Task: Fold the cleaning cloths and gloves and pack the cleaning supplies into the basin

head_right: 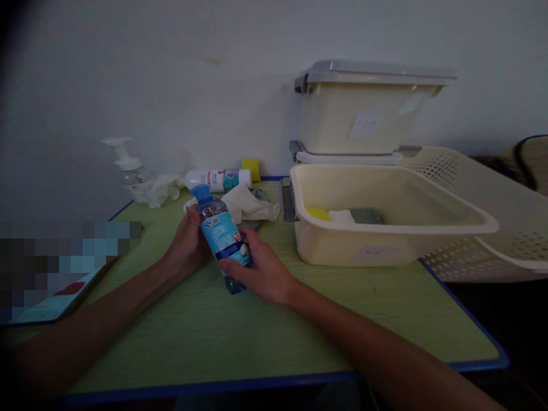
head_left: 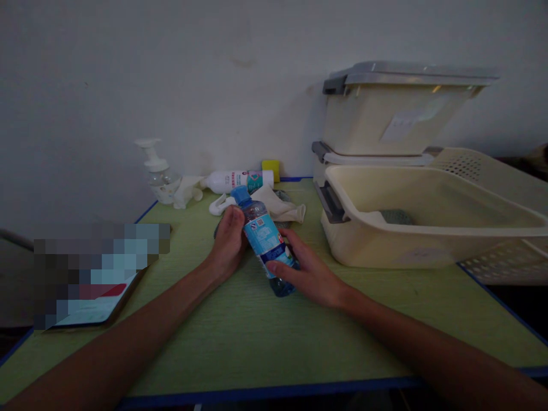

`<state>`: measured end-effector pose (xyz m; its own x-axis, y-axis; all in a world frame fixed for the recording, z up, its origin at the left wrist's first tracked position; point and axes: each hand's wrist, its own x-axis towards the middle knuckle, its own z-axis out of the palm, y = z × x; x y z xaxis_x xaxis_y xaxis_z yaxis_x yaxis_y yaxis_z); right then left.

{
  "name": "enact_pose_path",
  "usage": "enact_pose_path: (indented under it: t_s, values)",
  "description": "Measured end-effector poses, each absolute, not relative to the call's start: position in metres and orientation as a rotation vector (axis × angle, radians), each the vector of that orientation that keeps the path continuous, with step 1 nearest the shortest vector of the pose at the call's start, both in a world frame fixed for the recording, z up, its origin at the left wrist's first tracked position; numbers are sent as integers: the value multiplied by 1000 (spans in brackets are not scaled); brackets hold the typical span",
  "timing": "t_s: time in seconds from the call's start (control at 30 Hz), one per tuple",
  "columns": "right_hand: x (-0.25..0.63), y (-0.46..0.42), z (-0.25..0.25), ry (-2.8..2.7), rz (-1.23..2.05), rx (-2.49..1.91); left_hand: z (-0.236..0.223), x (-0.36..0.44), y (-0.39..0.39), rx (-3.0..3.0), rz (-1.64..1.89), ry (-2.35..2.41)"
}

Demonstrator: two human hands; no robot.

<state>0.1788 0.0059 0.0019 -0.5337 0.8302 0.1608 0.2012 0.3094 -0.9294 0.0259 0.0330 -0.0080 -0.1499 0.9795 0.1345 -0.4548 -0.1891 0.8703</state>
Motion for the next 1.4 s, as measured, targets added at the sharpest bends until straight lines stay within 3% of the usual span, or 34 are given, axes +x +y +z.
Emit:
enact_pose_path:
  t_s: [0.6,1.4]
  values:
    - [180,6,-2,-1862,1216,-894,4,25,21,1006,1325,619]
    - [178,4,-4,-1839,1203,-862,-2,26,28,953,1383,727]
